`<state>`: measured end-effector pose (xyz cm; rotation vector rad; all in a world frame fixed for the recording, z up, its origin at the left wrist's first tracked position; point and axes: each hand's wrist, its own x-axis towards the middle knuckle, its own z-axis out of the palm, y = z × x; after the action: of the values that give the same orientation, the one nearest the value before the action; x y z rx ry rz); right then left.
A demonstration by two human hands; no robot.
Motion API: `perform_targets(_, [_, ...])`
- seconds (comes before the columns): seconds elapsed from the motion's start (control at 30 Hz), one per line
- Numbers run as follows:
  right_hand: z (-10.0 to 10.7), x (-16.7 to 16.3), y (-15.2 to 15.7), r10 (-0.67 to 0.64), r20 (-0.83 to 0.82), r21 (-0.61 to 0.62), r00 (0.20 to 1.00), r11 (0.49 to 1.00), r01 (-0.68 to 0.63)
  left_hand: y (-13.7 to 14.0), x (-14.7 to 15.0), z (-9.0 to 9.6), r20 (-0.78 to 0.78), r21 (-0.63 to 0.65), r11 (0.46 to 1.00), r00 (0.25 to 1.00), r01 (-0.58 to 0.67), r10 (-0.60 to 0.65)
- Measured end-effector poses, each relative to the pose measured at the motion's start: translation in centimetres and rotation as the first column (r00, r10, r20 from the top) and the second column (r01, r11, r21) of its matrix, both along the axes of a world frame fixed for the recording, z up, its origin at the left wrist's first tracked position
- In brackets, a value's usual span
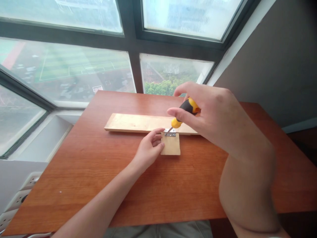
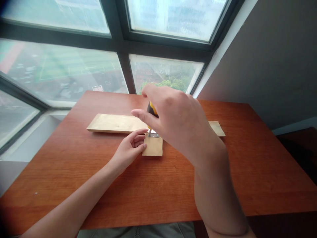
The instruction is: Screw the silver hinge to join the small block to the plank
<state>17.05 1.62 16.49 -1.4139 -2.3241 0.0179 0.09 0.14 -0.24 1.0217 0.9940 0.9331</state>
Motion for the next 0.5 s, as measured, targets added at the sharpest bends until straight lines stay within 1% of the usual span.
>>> perform_targets(0.07, [0.2, 0.2, -0.2, 0.027, -0.030, -0.032, 0.999, 0.999, -0.028, 0.0, 0.0, -0.1, 0.006, 0.002, 1.000, 1.000, 0.000, 0.000])
perform_targets(0.17, [0.5, 0.8, -0.7, 0.159, -0.057, -0.116, 0.986, 0.980, -0.164, 0.0, 0.0, -0.1, 0.009, 0.004, 1.000, 1.000, -0.005, 0.005])
perform_targets(0.2, [0.6, 0.9, -0.8, 0.175, -0.050, -0.129, 0.983, 0.975, -0.180, 0.0, 0.0, -0.1, 0.006, 0.004, 1.000, 1.000, -0.008, 0.008])
perform_targets(0.27, [0.7, 1.2, -0.8, 0.143, -0.014, -0.121, 0.990, 0.982, -0.143, 0.0, 0.0, 0.1, 0.002, -0.003, 1.000, 1.000, -0.009, 0.009])
perform_targets(0.33, [0.7, 1.4, -0.6, 0.059, 0.024, -0.077, 0.998, 0.995, -0.057, -0.1, 0.0, 0.2, 0.002, -0.018, 1.000, 1.000, -0.004, 0.004])
perform_targets(0.4, [0.7, 1.4, -0.5, 0.001, 0.044, -0.036, 0.999, 0.999, 0.001, -0.1, -0.1, 0.4, 0.002, -0.033, 0.999, 1.000, 0.001, -0.001])
perform_targets(0.5, [0.8, 1.4, -0.4, -0.010, 0.055, -0.019, 0.998, 1.000, 0.011, -0.1, 0.0, 0.6, 0.002, -0.036, 0.999, 1.000, -0.002, 0.003])
